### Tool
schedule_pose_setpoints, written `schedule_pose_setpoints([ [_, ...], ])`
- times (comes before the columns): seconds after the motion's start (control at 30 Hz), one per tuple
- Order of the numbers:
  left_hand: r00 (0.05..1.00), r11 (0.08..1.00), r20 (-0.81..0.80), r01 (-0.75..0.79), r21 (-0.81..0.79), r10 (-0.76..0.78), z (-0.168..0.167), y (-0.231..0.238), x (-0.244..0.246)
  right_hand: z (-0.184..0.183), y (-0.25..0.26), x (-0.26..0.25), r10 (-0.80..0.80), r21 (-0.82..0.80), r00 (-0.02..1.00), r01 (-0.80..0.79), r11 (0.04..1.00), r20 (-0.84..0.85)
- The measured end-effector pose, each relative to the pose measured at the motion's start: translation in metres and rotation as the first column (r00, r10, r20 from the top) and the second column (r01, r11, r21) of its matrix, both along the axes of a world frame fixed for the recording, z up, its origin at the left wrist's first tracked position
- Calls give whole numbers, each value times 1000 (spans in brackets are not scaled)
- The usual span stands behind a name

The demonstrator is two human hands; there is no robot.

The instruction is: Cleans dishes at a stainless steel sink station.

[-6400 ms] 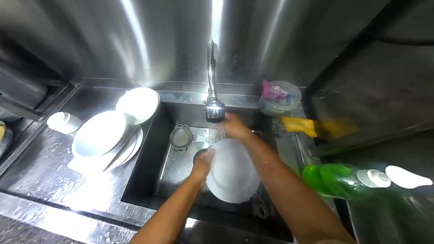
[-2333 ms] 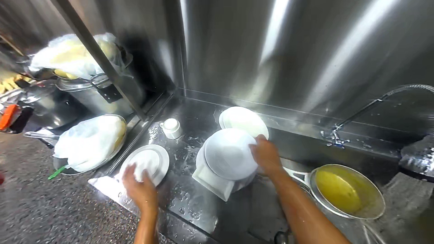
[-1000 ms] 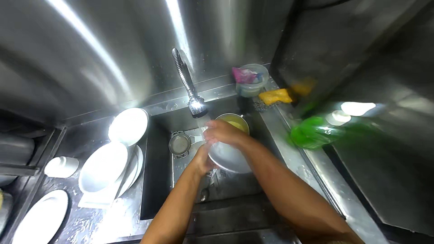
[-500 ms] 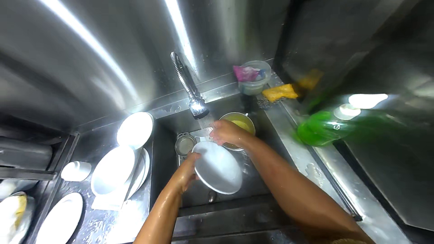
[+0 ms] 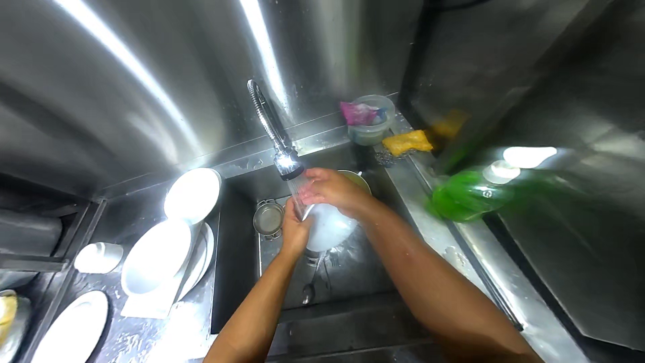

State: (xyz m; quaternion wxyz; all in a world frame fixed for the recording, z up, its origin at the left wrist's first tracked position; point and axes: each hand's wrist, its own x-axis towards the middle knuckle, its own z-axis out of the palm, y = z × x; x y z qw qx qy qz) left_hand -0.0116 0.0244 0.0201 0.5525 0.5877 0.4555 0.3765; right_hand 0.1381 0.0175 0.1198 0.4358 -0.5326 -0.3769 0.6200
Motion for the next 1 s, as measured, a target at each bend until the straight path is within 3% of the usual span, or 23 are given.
schedule_pose_setpoints([
  [0.17,999,985,38,-43,170,38,-10,2,15,7,1,1,7,4,996,-6,1000,-94],
  [0.33,983,916,-174,17,401,58,-9,-1,-14,9,6,4,-71,-2,988,72,997,-137],
  [0.5,936,634,-340,208,745,92,-1,1,-76,-2,6,-1,-96,-33,970,91,995,-225],
  [0.57,916,553,-385,262,791,116,3,0,-97,-8,6,-8,-123,-66,954,109,992,-273],
  [0.63,887,532,-443,315,786,129,2,-2,-109,-15,7,-17,-199,-103,931,175,979,-307],
  [0.67,872,561,-474,335,757,120,1,-3,-109,-18,9,-21,-251,-122,915,223,967,-316],
  [0.73,828,723,-558,355,593,50,5,-3,-97,-20,11,-30,-335,-135,885,307,942,-323],
  [0.77,792,824,-610,360,437,-22,11,0,-87,-19,11,-33,-350,-126,880,327,937,-320],
  [0.83,752,927,-632,348,141,-186,24,10,-61,-15,8,-37,-347,-111,887,329,938,-304],
  [0.9,776,939,-535,322,-119,-334,33,19,-40,-12,2,-36,-336,-95,897,323,942,-286],
  [1.0,892,909,-259,289,-300,-370,46,20,-17,-6,-8,-30,-339,-94,906,326,941,-255],
])
